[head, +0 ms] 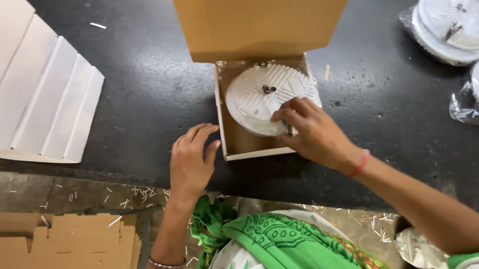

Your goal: The person folds flat cardboard blanks into open boxes on a workbench, inserts white inner boxes into them, and places a round light fixture wrapped in plastic into one box. They stack finished white boxes on the table and reach for new cardboard blanks to repeat the process.

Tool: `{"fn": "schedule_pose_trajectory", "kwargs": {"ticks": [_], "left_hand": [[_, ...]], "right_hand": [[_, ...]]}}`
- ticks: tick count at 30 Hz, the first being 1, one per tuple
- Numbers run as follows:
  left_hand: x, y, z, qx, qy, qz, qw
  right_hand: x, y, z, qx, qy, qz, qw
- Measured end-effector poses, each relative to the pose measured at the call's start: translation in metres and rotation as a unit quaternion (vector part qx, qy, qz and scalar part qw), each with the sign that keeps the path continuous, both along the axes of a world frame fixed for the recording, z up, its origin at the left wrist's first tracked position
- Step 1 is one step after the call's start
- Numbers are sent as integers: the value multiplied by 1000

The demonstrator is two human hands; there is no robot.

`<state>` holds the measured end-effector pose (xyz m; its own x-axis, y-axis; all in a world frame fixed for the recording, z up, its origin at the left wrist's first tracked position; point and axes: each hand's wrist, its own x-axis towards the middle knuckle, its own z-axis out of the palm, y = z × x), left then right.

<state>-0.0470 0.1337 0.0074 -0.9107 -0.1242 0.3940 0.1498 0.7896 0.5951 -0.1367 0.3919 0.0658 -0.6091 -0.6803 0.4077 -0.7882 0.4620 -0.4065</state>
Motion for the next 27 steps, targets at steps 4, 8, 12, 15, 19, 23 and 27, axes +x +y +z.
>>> {"fn": "schedule_pose_trajectory", "kwargs": {"ticks": [4, 8, 12, 15, 19, 23, 27], "left_hand": [[-1, -21, -2, 24, 2, 5, 1000], [-26, -35, -6, 121, -19, 10, 992], [-95, -58, 1, 138, 86, 17, 987], [-172, -74, 16, 164, 105, 66, 979], [-239, -85, 33, 110, 209, -18, 972], [-239, -65, 39, -32, 198, 83, 976], [-211, -25, 41, 115, 149, 26, 982]], "right_hand": [[-10, -18, -33, 53, -15, -5, 999], [-26, -5, -49, 45, -40, -19, 998], [-83, 30, -35, -64, 0, -195, 979], [-152, 49, -13, -233, 53, -257, 937], [-205, 52, 4, -255, -4, -146, 956], [-194, 36, 9, -257, -62, -196, 944], [-159, 21, 9, -163, -18, -235, 958]]}}
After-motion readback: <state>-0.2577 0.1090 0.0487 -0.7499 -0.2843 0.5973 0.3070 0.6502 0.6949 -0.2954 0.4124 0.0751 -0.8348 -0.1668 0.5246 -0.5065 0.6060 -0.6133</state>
